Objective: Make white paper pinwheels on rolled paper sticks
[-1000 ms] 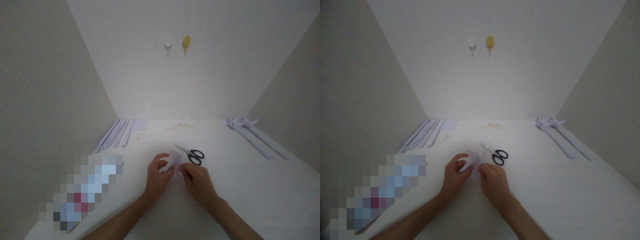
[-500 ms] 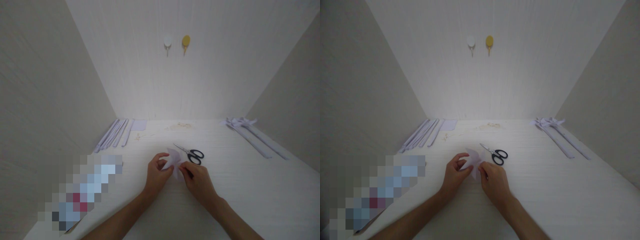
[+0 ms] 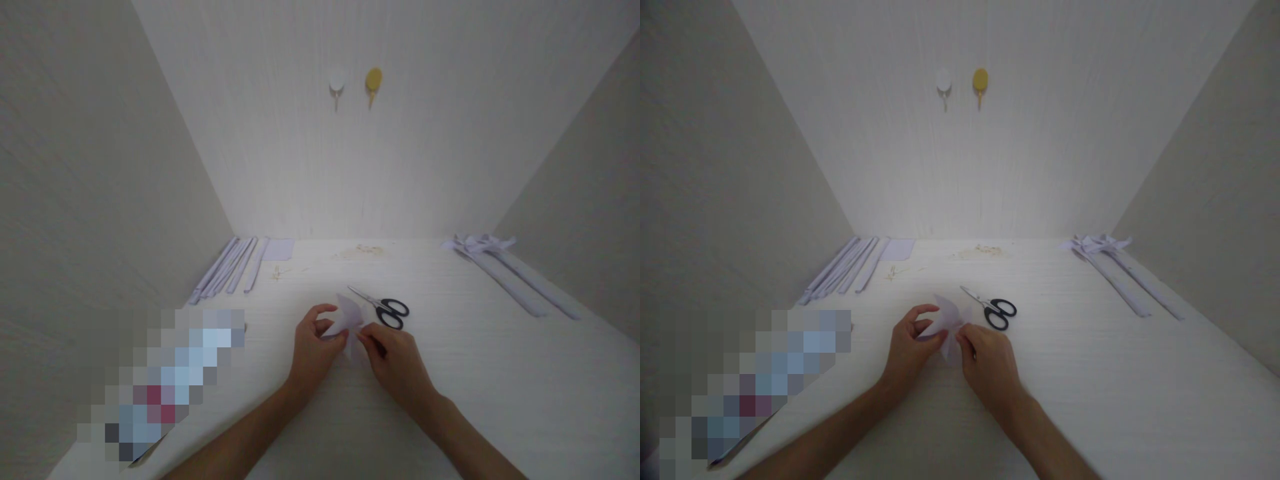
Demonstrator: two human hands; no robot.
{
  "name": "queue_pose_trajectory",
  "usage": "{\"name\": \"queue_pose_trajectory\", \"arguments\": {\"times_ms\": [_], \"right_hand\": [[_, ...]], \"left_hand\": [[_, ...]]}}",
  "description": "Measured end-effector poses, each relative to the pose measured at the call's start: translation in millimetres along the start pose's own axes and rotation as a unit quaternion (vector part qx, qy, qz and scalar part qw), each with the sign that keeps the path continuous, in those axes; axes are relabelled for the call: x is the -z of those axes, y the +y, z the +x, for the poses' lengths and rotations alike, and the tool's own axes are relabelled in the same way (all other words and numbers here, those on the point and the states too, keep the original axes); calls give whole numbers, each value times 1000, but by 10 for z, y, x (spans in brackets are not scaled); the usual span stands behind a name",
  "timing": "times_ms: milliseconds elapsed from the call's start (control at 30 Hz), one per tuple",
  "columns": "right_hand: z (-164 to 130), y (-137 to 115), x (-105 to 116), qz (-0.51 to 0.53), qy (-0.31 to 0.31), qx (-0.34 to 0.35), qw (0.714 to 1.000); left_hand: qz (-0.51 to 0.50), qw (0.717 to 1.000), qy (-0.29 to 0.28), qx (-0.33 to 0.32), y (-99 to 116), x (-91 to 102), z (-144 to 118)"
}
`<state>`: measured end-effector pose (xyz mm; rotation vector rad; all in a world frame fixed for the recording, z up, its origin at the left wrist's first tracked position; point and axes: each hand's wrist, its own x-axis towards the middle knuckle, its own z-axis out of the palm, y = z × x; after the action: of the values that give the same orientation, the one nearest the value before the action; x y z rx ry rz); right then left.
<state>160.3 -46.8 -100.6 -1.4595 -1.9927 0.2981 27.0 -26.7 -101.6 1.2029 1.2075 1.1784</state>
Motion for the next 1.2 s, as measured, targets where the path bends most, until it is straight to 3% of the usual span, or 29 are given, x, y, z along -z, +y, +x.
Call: {"name": "queue_pose_trajectory", "arguments": {"times_ms": [800,1200], "right_hand": [[-6,6,0,-11,-3,10,1000],[-11,9,6,-21,-3,9,1000]], "left_hand": [[13,1000,21,12,-9,29,39],[7,1000,5,11,-23,30,41]]}}
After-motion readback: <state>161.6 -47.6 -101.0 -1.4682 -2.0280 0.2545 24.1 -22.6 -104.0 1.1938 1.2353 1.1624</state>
